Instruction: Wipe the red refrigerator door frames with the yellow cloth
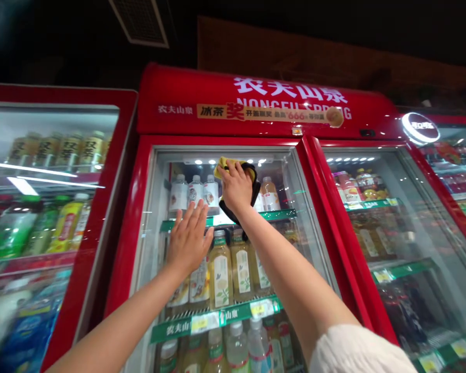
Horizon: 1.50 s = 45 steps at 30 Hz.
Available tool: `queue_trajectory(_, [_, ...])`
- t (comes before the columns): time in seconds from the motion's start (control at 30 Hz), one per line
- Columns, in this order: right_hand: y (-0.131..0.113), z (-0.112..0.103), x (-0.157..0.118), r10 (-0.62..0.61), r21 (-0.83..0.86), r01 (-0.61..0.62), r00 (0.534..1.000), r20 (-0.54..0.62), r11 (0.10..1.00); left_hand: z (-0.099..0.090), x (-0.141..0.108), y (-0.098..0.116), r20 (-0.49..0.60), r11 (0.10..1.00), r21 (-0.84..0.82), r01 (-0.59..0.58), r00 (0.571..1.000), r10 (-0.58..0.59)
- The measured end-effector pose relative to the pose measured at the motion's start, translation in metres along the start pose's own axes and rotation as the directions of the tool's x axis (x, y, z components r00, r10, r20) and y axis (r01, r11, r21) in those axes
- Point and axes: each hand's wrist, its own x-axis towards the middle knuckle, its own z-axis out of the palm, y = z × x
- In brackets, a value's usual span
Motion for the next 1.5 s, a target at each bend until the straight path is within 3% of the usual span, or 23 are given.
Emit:
queue_trajectory(0.07, [-0.005,-0.003,-0.014,-0.171,0.064,0.168,0.984,0.050,0.984,-0.007,-0.004,-0.008,0.028,0.999,0.014,-0.050,0.998,0.050])
queue_trajectory(0.17, [0.008,-0.013,-0.035,-0.368,0.159,0.352,0.926,0.081,0.922,-0.023,-0.015,-0.031,0.055,0.994,0.052,-0.099,0.994,0.096])
queue_trajectory(0.27, [0.013,-0.011,-0.031,-0.246,0.140,0.241,0.969,0.021,0.960,-0.039,-0.027,-0.061,0.052,0.990,0.103,-0.092,0.995,0.087])
queue_trajectory(0.4, [-0.035,0.011,-0.003,0.043,0.076,-0.039,0.998,-0.050,0.996,-0.049,-0.042,-0.093,0.026,0.989,0.143,-0.047,0.999,0.044])
queue_trajectory(0.47, [-0.067,0.019,-0.001,0.000,0.072,0.001,1.000,-0.021,0.997,-0.052,-0.049,-0.103,0.018,0.990,0.142,-0.026,1.000,0.023])
queue_trajectory(0.57, [-0.091,0.019,-0.021,-0.242,0.134,0.233,0.969,0.047,0.963,-0.052,-0.063,-0.112,0.015,0.992,0.126,-0.009,1.000,0.007])
queue_trajectory(0.63, [-0.087,0.014,-0.039,-0.362,0.186,0.346,0.930,0.058,0.919,-0.051,-0.073,-0.116,0.016,0.994,0.106,-0.008,1.000,0.006])
queue_trajectory(0.7, [-0.079,0.012,-0.046,-0.365,0.208,0.350,0.930,0.039,0.913,-0.049,-0.082,-0.119,0.013,0.996,0.085,-0.007,1.000,0.006])
queue_trajectory(0.8, [-0.084,0.019,-0.033,-0.187,0.183,0.183,0.982,0.004,0.966,-0.045,-0.089,-0.120,-0.001,0.998,0.066,0.003,1.000,-0.003])
queue_trajectory(0.87, [-0.103,0.027,-0.016,-0.057,0.148,0.056,0.998,0.000,0.987,-0.043,-0.091,-0.120,-0.003,0.998,0.057,0.006,1.000,-0.006])
queue_trajectory(0.93, [-0.126,0.035,-0.003,-0.006,0.120,0.005,1.000,0.013,0.993,-0.041,-0.091,-0.120,-0.004,0.999,0.043,0.004,1.000,-0.004])
queue_trajectory(1.0, [-0.142,0.037,-0.002,-0.073,0.115,0.067,0.996,0.052,0.991,-0.039,-0.092,-0.119,-0.010,1.000,0.025,0.005,1.000,-0.005])
queue_trajectory(1.07, [-0.148,0.035,-0.011,-0.221,0.142,0.204,0.969,0.110,0.968,-0.037,-0.093,-0.118,-0.020,1.000,0.007,0.019,1.000,-0.019])
queue_trajectory(1.17, [-0.144,0.029,-0.030,-0.439,0.212,0.401,0.880,0.180,0.891,-0.032,-0.094,-0.115,-0.031,0.998,-0.010,0.055,0.998,-0.055])
queue_trajectory(1.23, [-0.142,0.027,-0.035,-0.508,0.230,0.465,0.839,0.194,0.855,-0.031,-0.095,-0.112,-0.034,0.997,-0.010,0.073,0.997,-0.073])
queue_trajectory(1.37, [-0.158,0.036,-0.012,-0.496,0.190,0.463,0.846,0.197,0.866,-0.032,-0.097,-0.111,-0.030,0.996,0.000,0.092,0.995,-0.092])
queue_trajectory(1.5, [-0.183,0.049,0.029,-0.407,0.121,0.391,0.898,0.166,0.912,-0.031,-0.100,-0.113,-0.036,0.997,-0.014,0.079,0.996,-0.079])
